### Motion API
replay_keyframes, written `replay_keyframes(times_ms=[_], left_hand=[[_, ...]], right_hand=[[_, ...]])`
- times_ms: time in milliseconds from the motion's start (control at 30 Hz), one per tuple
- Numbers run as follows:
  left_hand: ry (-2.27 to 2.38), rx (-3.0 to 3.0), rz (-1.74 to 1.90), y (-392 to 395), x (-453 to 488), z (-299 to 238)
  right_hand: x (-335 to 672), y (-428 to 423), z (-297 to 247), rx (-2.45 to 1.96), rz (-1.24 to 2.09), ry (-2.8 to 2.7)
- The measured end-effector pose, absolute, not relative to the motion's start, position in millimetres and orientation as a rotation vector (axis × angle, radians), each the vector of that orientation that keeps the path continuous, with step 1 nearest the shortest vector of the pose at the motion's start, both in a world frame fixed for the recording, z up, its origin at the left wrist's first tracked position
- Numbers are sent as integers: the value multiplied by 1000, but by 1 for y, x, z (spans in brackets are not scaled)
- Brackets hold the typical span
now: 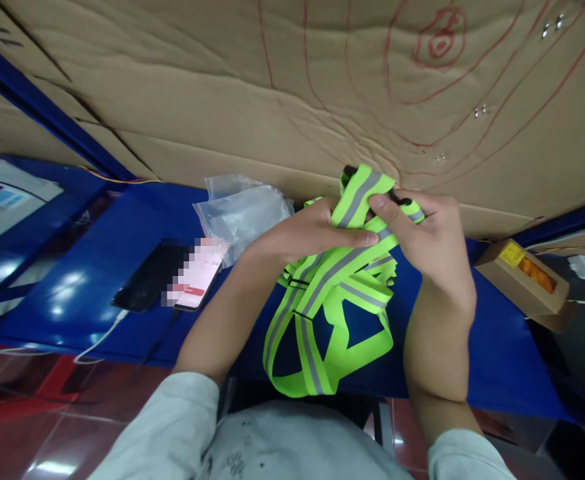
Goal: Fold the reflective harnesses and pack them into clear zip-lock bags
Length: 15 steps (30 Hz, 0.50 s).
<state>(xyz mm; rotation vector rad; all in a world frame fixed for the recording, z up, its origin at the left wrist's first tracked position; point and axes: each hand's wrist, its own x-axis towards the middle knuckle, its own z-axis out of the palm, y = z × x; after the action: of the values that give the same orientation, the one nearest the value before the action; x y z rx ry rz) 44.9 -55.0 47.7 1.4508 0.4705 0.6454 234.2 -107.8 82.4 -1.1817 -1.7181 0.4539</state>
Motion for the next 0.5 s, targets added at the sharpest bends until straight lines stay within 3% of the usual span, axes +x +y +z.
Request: replay_keyframes(times_ms=[133, 333, 500], left_hand=[[313, 1300, 429, -58, 49, 47], [339, 1414, 434, -57, 52, 47], [283, 1490, 459, -55, 51, 45]], right_hand=[[236, -106, 82, -1183, 472, -1560], [250, -101, 76, -1239, 479, -1463], [252, -85, 62, -1166, 1101, -1341]])
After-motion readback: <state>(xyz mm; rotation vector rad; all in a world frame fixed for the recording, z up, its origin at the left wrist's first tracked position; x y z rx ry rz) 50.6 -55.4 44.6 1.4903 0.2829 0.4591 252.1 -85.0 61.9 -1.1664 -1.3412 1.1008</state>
